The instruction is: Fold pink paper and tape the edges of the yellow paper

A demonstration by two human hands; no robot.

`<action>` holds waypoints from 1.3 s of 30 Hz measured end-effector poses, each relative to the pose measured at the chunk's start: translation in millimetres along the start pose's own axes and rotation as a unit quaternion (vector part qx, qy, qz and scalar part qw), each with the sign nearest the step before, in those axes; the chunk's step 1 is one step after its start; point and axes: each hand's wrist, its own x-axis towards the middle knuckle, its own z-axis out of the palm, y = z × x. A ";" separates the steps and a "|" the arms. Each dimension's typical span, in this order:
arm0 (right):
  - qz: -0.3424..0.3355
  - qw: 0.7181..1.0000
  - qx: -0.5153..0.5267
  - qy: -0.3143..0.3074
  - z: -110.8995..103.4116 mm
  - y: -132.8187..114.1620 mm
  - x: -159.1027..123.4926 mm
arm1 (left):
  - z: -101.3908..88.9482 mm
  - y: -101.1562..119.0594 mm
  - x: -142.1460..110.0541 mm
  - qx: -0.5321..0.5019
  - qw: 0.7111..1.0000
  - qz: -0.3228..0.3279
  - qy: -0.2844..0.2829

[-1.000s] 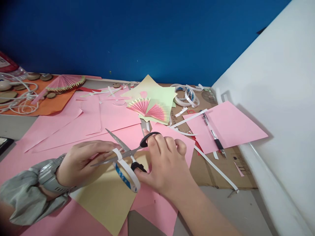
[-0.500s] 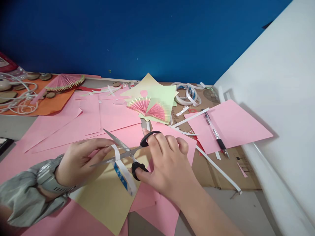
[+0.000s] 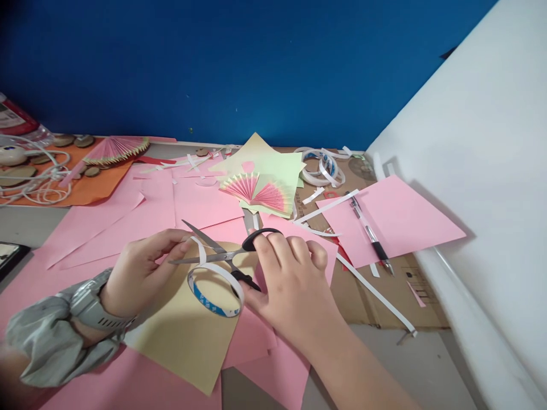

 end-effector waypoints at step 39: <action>0.062 0.997 0.045 -0.018 5.8 4.2 5.7 | -12.3 13.9 -8.6 0.215 0.963 0.092 -0.137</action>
